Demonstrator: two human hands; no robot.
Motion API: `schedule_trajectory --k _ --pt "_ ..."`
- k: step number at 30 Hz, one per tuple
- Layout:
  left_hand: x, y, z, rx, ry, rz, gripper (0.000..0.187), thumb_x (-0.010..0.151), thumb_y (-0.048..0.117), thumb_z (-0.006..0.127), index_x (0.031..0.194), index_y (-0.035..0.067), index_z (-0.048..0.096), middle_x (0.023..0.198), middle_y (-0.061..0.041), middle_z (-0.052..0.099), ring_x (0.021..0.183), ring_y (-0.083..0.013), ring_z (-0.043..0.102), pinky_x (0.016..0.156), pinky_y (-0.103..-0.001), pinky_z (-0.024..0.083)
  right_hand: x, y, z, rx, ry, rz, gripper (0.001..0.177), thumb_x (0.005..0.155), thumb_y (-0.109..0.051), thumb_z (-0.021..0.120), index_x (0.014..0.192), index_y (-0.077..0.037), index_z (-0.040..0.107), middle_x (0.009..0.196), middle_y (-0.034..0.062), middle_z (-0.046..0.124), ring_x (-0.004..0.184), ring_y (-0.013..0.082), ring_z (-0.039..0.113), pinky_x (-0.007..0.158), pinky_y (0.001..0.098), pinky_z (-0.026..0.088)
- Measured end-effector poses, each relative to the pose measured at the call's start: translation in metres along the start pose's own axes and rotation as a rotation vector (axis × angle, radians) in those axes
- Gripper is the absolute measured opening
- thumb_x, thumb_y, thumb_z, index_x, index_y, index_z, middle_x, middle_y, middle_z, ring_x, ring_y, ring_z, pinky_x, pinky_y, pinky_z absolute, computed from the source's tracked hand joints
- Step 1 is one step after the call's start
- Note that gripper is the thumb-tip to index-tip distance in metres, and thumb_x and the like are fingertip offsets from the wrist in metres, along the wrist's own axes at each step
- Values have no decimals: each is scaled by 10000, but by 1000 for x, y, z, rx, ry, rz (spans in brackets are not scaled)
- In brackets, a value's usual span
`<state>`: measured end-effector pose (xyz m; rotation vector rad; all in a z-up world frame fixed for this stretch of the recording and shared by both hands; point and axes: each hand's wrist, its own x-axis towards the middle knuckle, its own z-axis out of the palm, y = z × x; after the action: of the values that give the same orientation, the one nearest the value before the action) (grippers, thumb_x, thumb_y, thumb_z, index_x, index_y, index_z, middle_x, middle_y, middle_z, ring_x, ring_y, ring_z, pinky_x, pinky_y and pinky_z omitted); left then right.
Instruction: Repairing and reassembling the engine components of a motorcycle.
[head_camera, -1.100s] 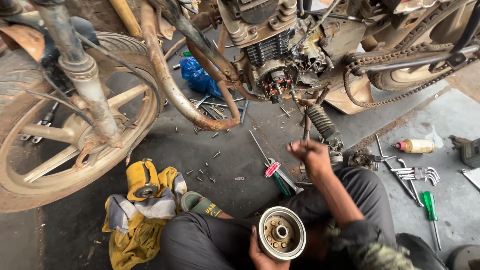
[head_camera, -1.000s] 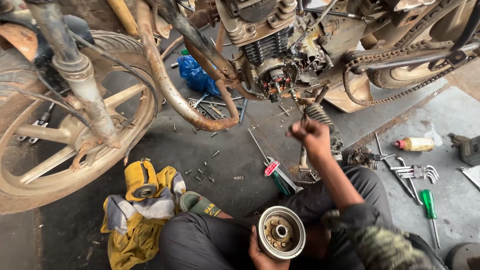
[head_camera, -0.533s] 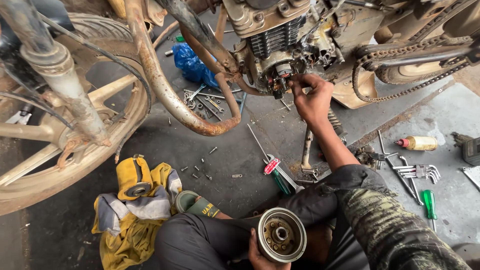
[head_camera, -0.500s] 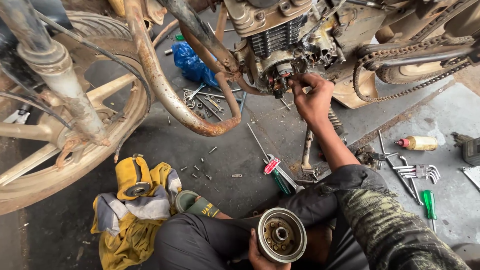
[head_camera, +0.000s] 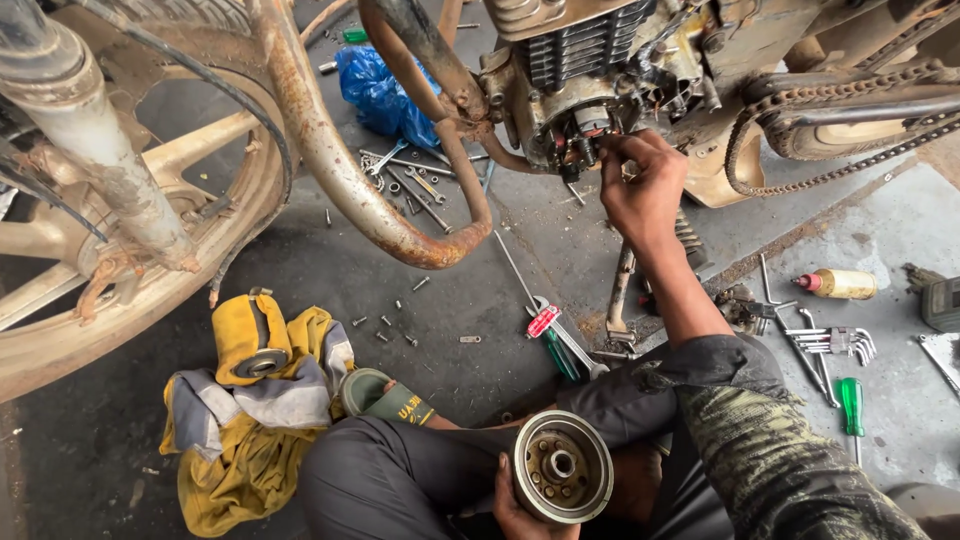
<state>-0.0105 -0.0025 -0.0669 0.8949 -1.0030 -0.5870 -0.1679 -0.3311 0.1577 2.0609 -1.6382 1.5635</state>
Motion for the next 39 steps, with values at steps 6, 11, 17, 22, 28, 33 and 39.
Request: schedule_trajectory --k 6,11,17,22,28,33,39 --pt "55 40 6 -839 652 -1440 591 952 458 428 1240 -5 655 1261 -218 690 1151 -345 677 883 -527 605 -4 16 8 35 7 45 147 895 21 727 1017 -14 802 873 107 719 707 192 680 606 302 515" --pt "56 42 8 -885 642 -1414 585 926 455 469 1253 4 649 1250 -212 690 1134 -351 683 885 -533 605 -4 10 8 -20 -6 -12 97 938 -13 757 1027 -16 797 879 98 693 755 188 637 657 336 471" --pt "31 17 0 -857 650 -1376 580 915 451 493 1253 7 650 1254 -211 699 1130 -345 695 882 -529 605 -7 16 11 -211 19 -151 59 957 -52 801 1013 -42 785 888 85 634 857 238 556 791 396 381" --pt "56 40 8 -835 692 -1455 578 912 460 502 1260 22 651 1255 -193 697 1131 -336 689 886 -528 596 -9 17 15 -183 66 -164 108 932 -53 825 1026 -44 773 898 87 562 885 266 523 809 396 377" --pt "57 39 9 -822 678 -1441 618 893 483 510 1257 3 649 1242 -211 704 1121 -350 699 886 -532 606 -12 20 21 -143 92 -159 127 921 -25 830 1019 -28 750 924 93 519 894 264 507 821 400 370" --pt "61 43 9 -801 590 -1420 651 878 513 507 1281 20 643 1263 -192 693 1149 -347 691 913 -533 601 -14 20 26 -65 114 -107 129 922 15 814 1017 17 727 931 106 515 899 272 526 819 404 398" --pt "69 48 8 -752 575 -1494 661 874 534 513 1306 46 624 1260 -167 678 1161 -338 686 931 -541 602 -16 15 34 64 132 0 96 957 47 775 991 51 685 961 120 518 875 246 536 782 380 431"
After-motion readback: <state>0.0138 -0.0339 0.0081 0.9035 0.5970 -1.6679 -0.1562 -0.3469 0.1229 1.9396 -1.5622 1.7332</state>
